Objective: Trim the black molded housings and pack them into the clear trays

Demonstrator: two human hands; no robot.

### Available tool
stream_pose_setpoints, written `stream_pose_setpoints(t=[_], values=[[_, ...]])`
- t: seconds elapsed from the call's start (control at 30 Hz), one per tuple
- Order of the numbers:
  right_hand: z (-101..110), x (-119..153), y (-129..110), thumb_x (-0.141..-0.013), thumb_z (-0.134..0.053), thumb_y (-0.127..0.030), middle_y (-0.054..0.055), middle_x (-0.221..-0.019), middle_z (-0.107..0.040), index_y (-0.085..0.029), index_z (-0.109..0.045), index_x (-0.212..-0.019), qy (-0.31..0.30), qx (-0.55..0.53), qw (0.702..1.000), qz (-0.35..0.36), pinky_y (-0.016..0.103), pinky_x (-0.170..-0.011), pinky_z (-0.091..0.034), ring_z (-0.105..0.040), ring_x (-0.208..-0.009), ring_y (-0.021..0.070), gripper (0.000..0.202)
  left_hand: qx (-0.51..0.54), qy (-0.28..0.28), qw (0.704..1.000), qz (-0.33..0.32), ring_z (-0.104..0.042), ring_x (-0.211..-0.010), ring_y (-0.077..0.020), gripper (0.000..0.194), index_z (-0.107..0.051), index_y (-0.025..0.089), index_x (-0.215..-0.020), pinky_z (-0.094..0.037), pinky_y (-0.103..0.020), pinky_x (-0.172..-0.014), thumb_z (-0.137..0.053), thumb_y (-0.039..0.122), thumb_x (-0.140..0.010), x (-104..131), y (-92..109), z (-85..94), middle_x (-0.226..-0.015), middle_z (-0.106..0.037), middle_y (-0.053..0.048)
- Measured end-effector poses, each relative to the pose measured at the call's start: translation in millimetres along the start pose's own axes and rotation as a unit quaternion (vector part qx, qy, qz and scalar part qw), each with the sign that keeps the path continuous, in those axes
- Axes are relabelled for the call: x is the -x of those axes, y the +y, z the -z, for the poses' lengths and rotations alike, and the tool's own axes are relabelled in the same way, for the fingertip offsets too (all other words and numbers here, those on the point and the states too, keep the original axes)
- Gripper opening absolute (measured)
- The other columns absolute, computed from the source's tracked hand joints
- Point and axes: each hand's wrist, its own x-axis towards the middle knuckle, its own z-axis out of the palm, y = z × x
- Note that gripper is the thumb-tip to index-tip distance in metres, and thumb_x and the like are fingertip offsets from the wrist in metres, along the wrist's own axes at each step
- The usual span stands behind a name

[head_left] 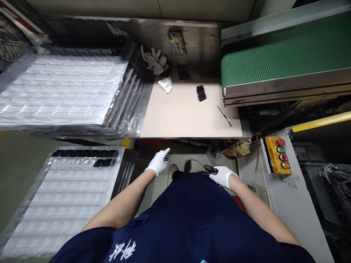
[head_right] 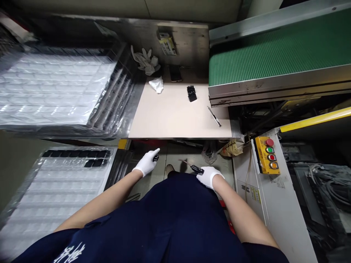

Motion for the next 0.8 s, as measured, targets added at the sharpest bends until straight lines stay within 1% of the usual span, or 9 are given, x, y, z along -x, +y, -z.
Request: stream_pose_setpoints(t=[0.1,0.2,0.27,0.4,0.43,0.5,0.63,0.7,0.8], values=[[2,2,5,-0.081,-0.065,-0.035,0.001,-0.069,-0.067,-0.021,-0.069,-0.079,-0.015,-0.01,1.0,0.003,0.025,-0.059,-0.039,-0.061,-0.063,0.0157,0.015,-0.063,-0.044,0.995,-0.057,-0.058,-0.124,-0.0299,0.045,-0.058,0.02,-0.136,-0.048,-0.056,-0.106,-0.066,0.036,-0.095,2,10,-1.4,-0.136,-0.061,-0.012],[2,5,10,-0.081,-0.067,-0.036,-0.001,-0.07,-0.068,-0.021,-0.069,-0.078,-0.023,-0.024,0.999,0.022,0.023,-0.058,-0.039,-0.061,-0.065,0.0149,0.016,-0.105,-0.066,0.988,-0.088,-0.059,-0.124,-0.0305,0.049,-0.055,0.02,-0.14,-0.047,-0.058,-0.107,-0.067,0.035,-0.094,4,14,-3.4,-0.132,-0.062,-0.012],[3,6,13,-0.081,-0.066,-0.035,0.0,-0.066,-0.067,-0.02,-0.069,-0.076,-0.026,-0.028,0.999,0.021,0.024,-0.056,-0.038,-0.06,-0.061,0.015,0.016,-0.122,-0.061,0.987,-0.089,-0.06,-0.122,-0.0302,0.051,-0.053,0.021,-0.142,-0.048,-0.057,-0.106,-0.066,0.034,-0.095,4,14,-3.1,-0.13,-0.063,-0.012],[4,5,18,-0.08,-0.068,-0.034,0.0,-0.065,-0.067,-0.02,-0.07,-0.078,-0.035,-0.045,0.998,0.02,0.024,-0.055,-0.04,-0.059,-0.058,0.0148,0.014,-0.133,-0.027,0.989,-0.061,-0.062,-0.119,-0.0289,0.049,-0.052,0.02,-0.141,-0.05,-0.055,-0.104,-0.064,0.035,-0.096,5,11,2.1,-0.133,-0.061,-0.013],[3,4,20,-0.081,-0.067,-0.033,0.0,-0.065,-0.067,-0.02,-0.07,-0.08,-0.034,-0.052,0.998,0.017,0.024,-0.054,-0.04,-0.06,-0.057,0.0146,0.014,-0.132,-0.026,0.989,-0.059,-0.062,-0.118,-0.0287,0.048,-0.053,0.019,-0.141,-0.05,-0.055,-0.104,-0.063,0.034,-0.096,5,12,3.3,-0.132,-0.062,-0.013],[1,2,23,-0.081,-0.065,-0.033,-0.001,-0.063,-0.066,-0.02,-0.069,-0.08,-0.032,-0.07,0.997,0.013,0.023,-0.053,-0.04,-0.06,-0.054,0.0138,0.013,-0.125,-0.045,0.988,-0.074,-0.062,-0.117,-0.0287,0.049,-0.054,0.018,-0.141,-0.048,-0.055,-0.106,-0.065,0.029,-0.093,8,17,4.1,-0.127,-0.064,-0.012],[-7,-4,30,-0.08,-0.066,-0.03,-0.002,-0.06,-0.063,-0.02,-0.067,-0.073,-0.017,-0.109,0.994,0.012,0.022,-0.054,-0.039,-0.058,-0.055,0.0123,0.012,-0.086,-0.099,0.985,-0.11,-0.062,-0.117,-0.0288,0.061,-0.057,0.022,-0.143,-0.046,-0.05,-0.11,-0.067,0.015,-0.083,14,38,-1.3,-0.117,-0.069,-0.01],[-12,-5,33,-0.078,-0.068,-0.028,-0.003,-0.058,-0.061,-0.019,-0.065,-0.07,-0.002,-0.13,0.992,0.007,0.022,-0.055,-0.038,-0.057,-0.057,0.0125,0.013,-0.054,-0.102,0.988,-0.102,-0.062,-0.117,-0.0281,0.062,-0.055,0.022,-0.145,-0.045,-0.05,-0.111,-0.067,0.018,-0.085,13,50,-4.9,-0.119,-0.068,-0.01],[-20,-4,38,-0.074,-0.074,-0.027,-0.004,-0.058,-0.061,-0.018,-0.064,-0.066,0.027,-0.17,0.985,0.022,0.022,-0.057,-0.039,-0.057,-0.06,0.0124,0.015,0.009,-0.09,0.994,-0.053,-0.062,-0.12,-0.0281,0.05,-0.057,0.019,-0.14,-0.048,-0.055,-0.108,-0.068,0.029,-0.092,4,68,-6.3,-0.13,-0.065,-0.011]])
